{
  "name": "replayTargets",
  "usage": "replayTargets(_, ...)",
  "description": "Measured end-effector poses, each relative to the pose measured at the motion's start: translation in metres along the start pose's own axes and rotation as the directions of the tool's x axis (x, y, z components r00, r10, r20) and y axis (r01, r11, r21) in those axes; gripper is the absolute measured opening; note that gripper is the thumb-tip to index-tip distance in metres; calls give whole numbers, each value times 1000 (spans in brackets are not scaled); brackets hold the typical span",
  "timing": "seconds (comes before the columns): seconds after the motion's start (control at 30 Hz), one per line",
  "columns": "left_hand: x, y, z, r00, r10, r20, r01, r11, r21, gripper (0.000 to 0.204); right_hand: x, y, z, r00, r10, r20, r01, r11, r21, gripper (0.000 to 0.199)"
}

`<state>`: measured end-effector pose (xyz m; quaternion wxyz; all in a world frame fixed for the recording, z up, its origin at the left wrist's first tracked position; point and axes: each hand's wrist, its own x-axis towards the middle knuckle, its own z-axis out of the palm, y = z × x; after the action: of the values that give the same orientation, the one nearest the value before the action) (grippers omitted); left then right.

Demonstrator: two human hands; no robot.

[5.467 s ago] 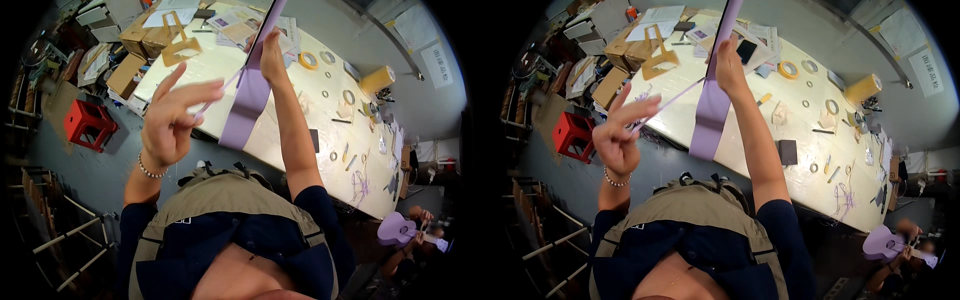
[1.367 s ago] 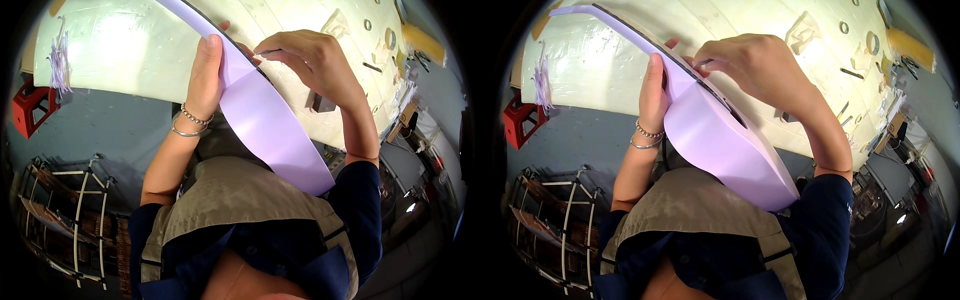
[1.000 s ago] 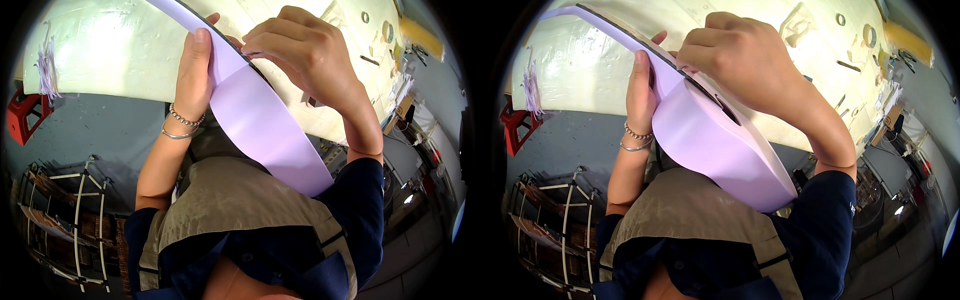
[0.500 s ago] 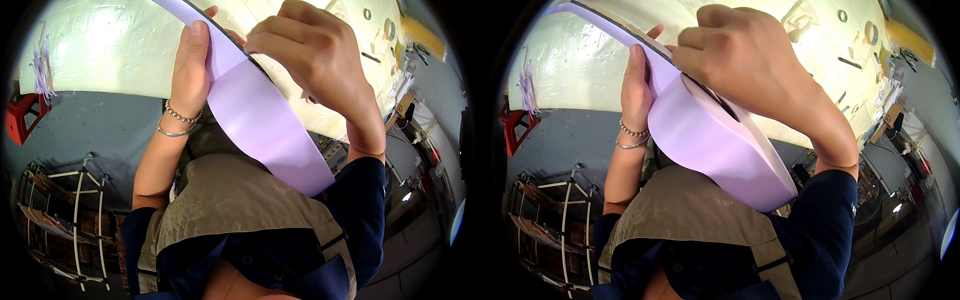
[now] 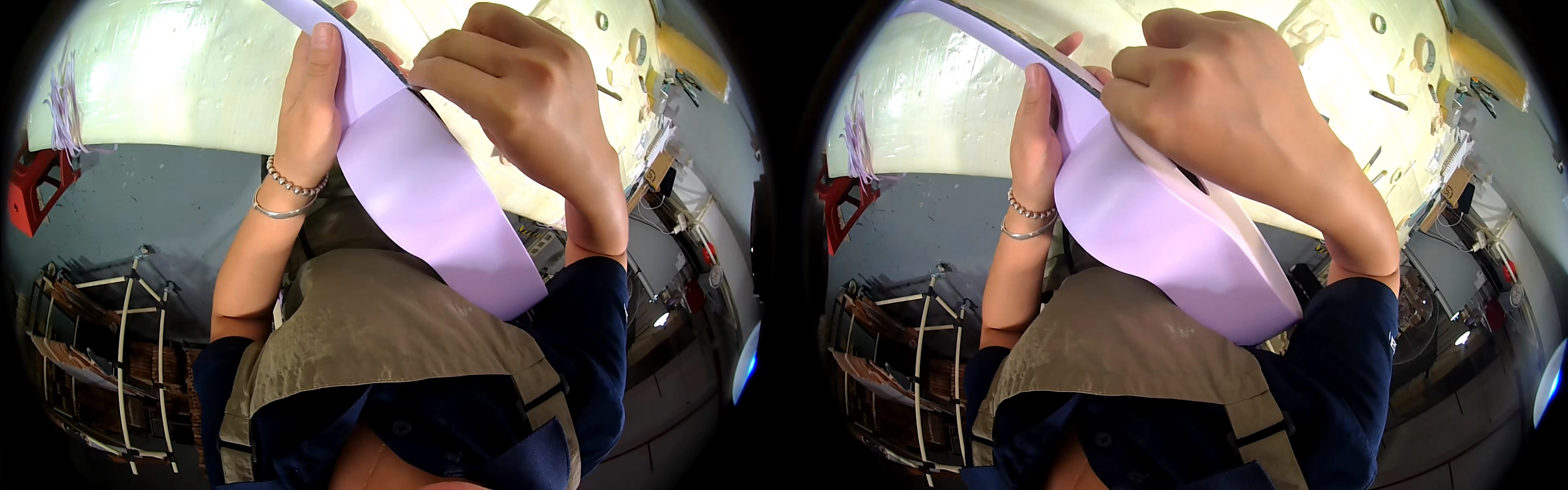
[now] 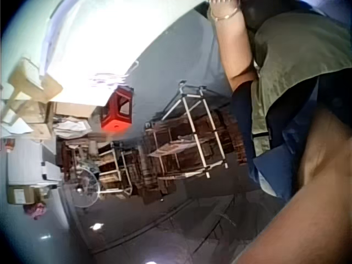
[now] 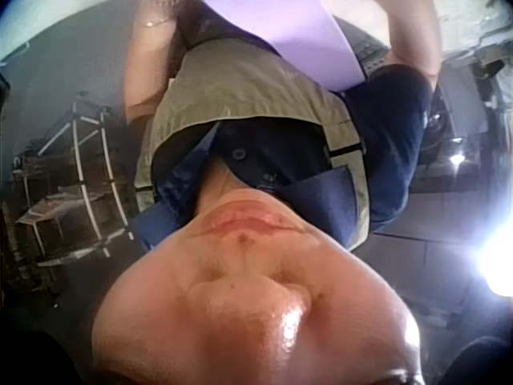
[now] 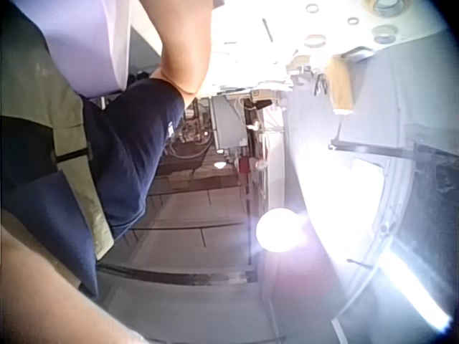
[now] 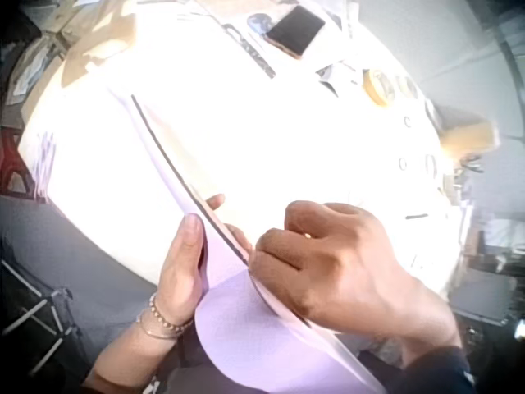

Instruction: The person sands the edges of a purple guitar neck using a sanding block and a small tool. They repeatedly pick up the neck, sand the edges, inspect the surface, and place it on a rack before repeating the process with another neck.

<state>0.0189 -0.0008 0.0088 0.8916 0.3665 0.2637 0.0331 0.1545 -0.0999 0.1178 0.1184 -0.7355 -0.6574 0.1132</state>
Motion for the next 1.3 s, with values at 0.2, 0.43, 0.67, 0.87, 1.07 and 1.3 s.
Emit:
replayTargets(0.2, 1, -2, -2, 1000, 3, 4, -3, 1000, -7, 62, 2, -2, -2, 1000, -6, 19, 7, 999, -40, 9)
replayTargets(0.43, 0, -2, -3, 1000, 12, 7, -13, 1000, 24, 61, 2, -3, -4, 995, -27, 94, 40, 990, -136, 9)
replayTargets(0.67, -1, -2, -3, 1000, -1, 17, 2, 999, -55, 60, 0, -5, -6, 999, 18, 29, -17, 999, -35, 9)
replayTargets(0.87, 1, 0, -2, 996, 78, 52, -86, 982, 166, 79, -19, 26, 3, 868, 494, 40, -443, 738, 508, 16)
replayTargets(1.07, 1, 7, 2, 991, 27, 129, -39, 995, 92, 80, -14, 69, 25, 803, 424, 420, -97, -602, 793, 32)
replayTargets(1.3, -1, 0, -3, 979, 49, 197, -62, 996, 60, 81, 23, 66, 45, 874, 457, 167, -52, -254, 966, 27)
